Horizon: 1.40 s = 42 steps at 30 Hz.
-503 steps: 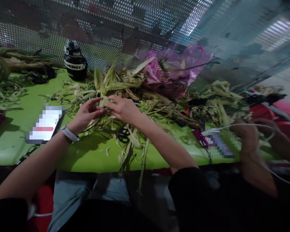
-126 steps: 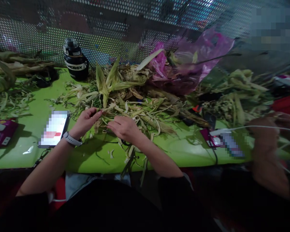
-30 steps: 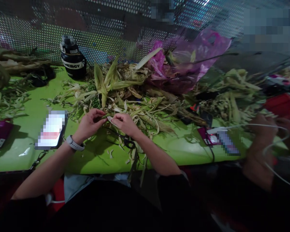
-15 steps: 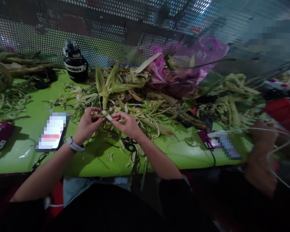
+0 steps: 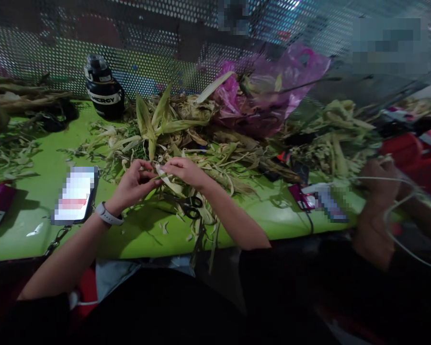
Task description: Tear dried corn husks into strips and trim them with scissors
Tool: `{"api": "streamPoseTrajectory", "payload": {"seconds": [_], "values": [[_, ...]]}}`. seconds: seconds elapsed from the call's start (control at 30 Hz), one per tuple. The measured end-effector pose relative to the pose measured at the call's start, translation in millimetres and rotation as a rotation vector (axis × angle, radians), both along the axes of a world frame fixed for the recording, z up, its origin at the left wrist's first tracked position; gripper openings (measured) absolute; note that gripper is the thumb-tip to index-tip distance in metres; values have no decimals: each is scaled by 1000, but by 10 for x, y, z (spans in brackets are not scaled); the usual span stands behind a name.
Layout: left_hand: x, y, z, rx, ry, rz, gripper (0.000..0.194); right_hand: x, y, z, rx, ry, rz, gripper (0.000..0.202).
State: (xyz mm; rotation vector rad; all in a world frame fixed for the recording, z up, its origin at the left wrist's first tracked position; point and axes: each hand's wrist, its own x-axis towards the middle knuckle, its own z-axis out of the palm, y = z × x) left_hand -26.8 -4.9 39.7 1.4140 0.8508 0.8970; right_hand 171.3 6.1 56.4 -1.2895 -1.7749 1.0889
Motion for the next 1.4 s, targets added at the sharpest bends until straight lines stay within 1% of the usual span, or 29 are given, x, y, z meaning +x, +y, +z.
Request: {"api": "streamPoseTrajectory", "payload": {"seconds": [0.07,0.13,0.2,0.27,0.33,0.4,0.47,0.6,0.7,0.87,0.93,1.03,1.07,1.13,1.23,1.3,1.37,1.4], "values": [[-12,14,-12,14,-3,-34,39,-34,99,9,-182,101,90,32],[-22,26,-13,26,1,-34,37,-73,164,31,-224,190,90,32],[-35,39,-11,6,2,-25,36,-106,206,72,-183,229,49,33],[-51,53,-18,-34,-12,-44,37,-138,241,122,-113,241,22,35],[-65,68,-33,-67,-30,-83,36,-184,283,161,-63,262,44,38],[-73,75,-47,-78,-45,-119,29,-253,337,181,-55,276,79,40],[-74,71,-51,-89,-47,-150,25,-338,400,188,-49,273,80,40],[-64,40,-41,-119,0,-216,25,-501,543,196,-54,304,-18,37],[-62,25,-33,-119,9,-233,27,-569,662,195,-78,329,-99,37],[-62,16,7,-136,-12,-243,23,-570,843,183,-39,308,-236,35],[-53,10,11,-164,-20,-226,24,-552,866,193,-34,300,-227,34],[-38,11,-11,-220,-103,-135,27,-493,793,227,-84,292,-41,30],[-36,17,-20,-242,-143,-95,29,-456,740,238,-88,288,16,34],[-43,38,-25,-293,-219,-27,31,-349,602,250,-45,256,81,40],[-68,74,-2,-374,-297,9,28,-150,373,220,67,79,135,44],[-77,90,18,-423,-315,-8,24,-49,252,166,152,-40,99,48],[-73,95,25,-470,-319,-37,20,-10,178,97,226,-84,70,47],[-66,92,21,-484,-317,-46,21,-14,159,62,250,-87,74,46]]}}
